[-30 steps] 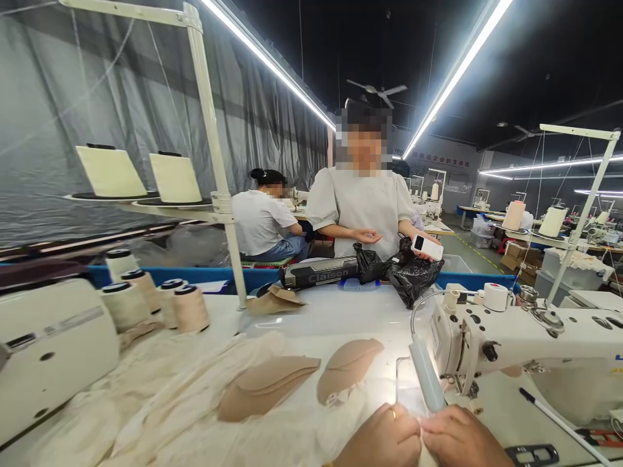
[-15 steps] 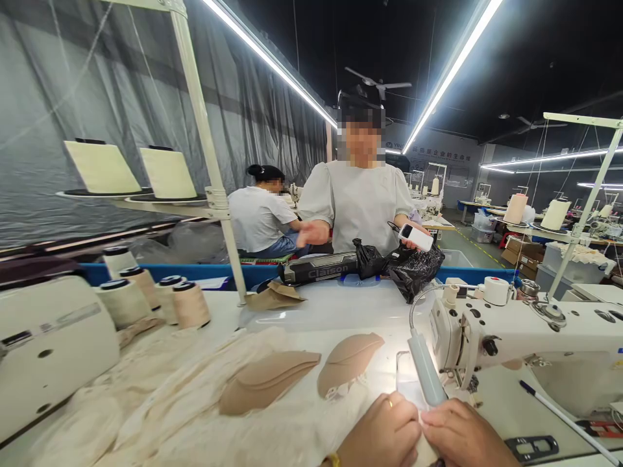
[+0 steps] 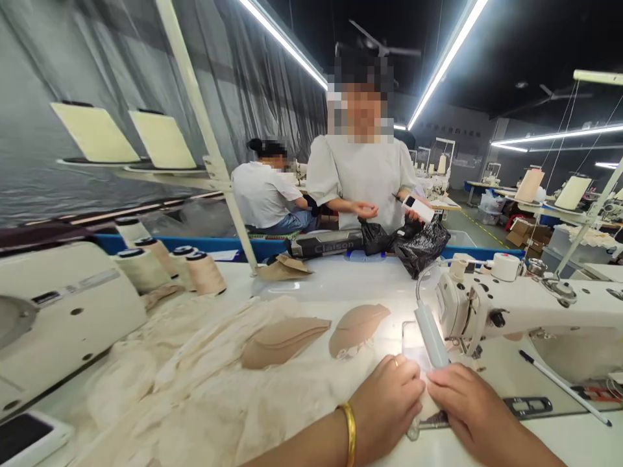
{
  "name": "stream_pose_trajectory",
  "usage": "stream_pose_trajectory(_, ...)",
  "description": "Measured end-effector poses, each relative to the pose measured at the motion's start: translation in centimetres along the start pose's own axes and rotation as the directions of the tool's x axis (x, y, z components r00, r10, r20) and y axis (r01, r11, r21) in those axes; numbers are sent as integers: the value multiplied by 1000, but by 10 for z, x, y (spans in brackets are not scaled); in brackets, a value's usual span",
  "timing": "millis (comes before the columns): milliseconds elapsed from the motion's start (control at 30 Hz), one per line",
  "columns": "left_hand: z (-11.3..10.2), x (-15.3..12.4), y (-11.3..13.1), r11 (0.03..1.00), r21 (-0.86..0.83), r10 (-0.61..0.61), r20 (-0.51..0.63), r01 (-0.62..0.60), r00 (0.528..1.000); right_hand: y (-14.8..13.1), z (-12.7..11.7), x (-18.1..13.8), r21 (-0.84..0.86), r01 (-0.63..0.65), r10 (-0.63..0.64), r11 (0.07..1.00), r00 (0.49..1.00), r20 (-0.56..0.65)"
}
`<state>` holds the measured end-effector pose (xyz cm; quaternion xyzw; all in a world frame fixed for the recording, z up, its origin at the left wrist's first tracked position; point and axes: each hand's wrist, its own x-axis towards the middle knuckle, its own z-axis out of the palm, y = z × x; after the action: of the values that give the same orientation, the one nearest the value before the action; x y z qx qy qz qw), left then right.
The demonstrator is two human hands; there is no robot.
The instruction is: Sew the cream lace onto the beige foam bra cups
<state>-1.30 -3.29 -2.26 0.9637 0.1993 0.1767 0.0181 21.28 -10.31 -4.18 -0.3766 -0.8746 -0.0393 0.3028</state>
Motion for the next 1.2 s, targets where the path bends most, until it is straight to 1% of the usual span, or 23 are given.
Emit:
stream_pose_trajectory(133,-9,4,3,998,-47,47,30,-46,998,-10,-16,-1,-53,-101,105,994,990,91)
stream_pose_trajectory(200,-10,5,2,998,-45,49,38,-47,998,-11,-18,-2,-63,-131,138,989,982,126)
stream_pose_trajectory(267,-10,5,2,999,-23,48,44,-47,998,-12,-19,-2,-63,-146,153,987,979,132)
stream_pose_trajectory(367,-10,3,2,998,5,55,19,-56,998,-13,-19,-3,-56,-146,152,988,979,134)
stream_pose_trajectory(467,-9,3,2,999,-2,54,-9,-54,998,-13,-21,-2,-39,-149,153,988,976,158)
stream_pose_trajectory(600,-9,4,2,998,-31,50,11,-49,999,-14,-25,-1,-24,-141,143,990,972,188)
stream_pose_trajectory(767,-9,5,3,996,-64,55,17,-54,998,-15,-28,0,-6,-115,114,993,975,190)
stream_pose_trajectory(1033,-11,5,5,995,-76,56,-22,-57,998,-17,-31,1,-24,-120,123,992,970,209)
stream_pose_trajectory(1200,-11,5,4,993,-92,70,-6,-70,998,-15,-28,0,-30,-150,153,988,966,208)
